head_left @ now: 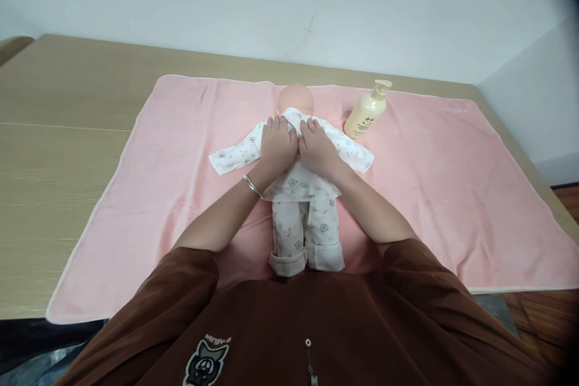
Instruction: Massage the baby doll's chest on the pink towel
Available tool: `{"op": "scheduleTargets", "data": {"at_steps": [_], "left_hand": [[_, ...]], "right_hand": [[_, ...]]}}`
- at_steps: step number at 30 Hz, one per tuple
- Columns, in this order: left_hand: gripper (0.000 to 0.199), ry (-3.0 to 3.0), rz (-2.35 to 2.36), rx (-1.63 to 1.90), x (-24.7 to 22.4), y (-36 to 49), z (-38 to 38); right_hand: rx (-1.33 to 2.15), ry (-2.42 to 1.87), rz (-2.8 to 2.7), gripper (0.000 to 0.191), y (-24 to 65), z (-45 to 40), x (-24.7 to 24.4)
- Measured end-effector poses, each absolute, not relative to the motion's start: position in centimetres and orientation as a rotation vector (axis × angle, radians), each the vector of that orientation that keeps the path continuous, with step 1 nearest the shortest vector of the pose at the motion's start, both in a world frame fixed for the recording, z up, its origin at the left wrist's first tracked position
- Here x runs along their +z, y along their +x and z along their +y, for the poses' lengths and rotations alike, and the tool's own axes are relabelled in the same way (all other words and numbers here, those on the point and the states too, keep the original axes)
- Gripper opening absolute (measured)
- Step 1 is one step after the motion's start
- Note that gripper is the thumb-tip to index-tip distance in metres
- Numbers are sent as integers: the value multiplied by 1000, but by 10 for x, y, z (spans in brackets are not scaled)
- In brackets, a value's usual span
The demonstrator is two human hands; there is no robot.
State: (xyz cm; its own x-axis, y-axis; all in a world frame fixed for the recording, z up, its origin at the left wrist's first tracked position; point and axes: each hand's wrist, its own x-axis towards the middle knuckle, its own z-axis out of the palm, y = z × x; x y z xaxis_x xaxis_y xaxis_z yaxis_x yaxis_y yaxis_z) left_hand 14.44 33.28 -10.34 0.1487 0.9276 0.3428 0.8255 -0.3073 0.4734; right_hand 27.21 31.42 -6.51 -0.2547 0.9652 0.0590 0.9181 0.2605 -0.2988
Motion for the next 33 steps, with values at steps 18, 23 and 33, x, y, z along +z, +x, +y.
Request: {"op": "scheduleTargets", "data": {"at_steps": [18,23,33], "left_hand": [[54,2220,1834,839,-87,162,310],[55,2257,1817,783,-82,164,305],[48,2159,1850,829,-93,149,330]], "right_hand": [[231,-1687,-2223,52,290,335,-75],[175,-1727,-2211,54,292,342,-77],[163,-1696,-2277,59,274,315,-69]]}}
